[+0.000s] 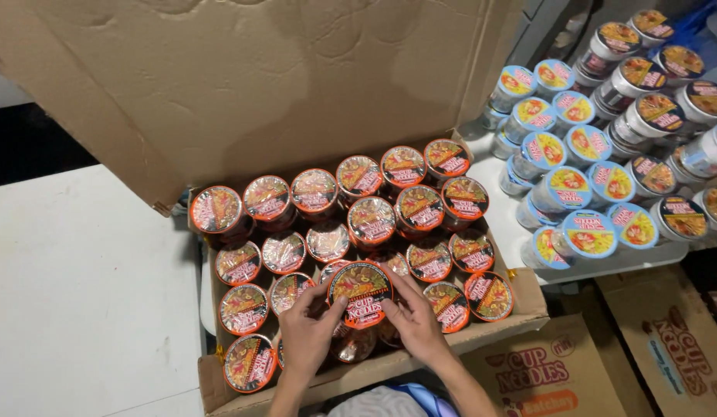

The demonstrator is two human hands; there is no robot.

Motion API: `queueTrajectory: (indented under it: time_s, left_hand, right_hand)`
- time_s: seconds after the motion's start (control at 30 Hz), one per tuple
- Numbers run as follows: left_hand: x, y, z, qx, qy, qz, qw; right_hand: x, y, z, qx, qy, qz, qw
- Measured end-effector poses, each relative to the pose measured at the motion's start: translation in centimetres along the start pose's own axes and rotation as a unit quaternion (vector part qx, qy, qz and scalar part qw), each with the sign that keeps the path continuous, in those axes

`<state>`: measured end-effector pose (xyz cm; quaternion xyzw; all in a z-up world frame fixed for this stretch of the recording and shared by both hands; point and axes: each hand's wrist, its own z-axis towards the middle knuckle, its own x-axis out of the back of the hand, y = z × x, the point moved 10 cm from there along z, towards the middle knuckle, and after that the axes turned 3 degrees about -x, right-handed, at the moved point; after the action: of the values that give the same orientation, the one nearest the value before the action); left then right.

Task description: Sorting and packing individual cups of instant noodles into a box.

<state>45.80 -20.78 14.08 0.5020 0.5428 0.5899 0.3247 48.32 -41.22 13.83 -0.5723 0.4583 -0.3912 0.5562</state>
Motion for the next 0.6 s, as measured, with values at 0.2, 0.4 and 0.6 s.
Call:
queueTrajectory:
  time_s: [0.2, 0.4, 0.6]
  left_hand:
    - [1.9, 1.1, 1.2, -0.071, 0.03, -0.002, 0.997]
    - [3.2, -1.5, 1.6, -0.029, 0.051, 0.042, 0.997]
    - [3.4, -3.3, 4.1, -0.018, 0.047, 0.028, 0.998]
  right_hand:
    - [-0.6, 2.3, 1.5, -0.021, 0.002, -0.058, 0.998]
    - [-2.6, 1.1, 2.1, -0.02, -0.019, -0.052, 0.998]
    - [-1.6, 8.8, 3.5, -0.081, 0.029, -0.01, 0.996]
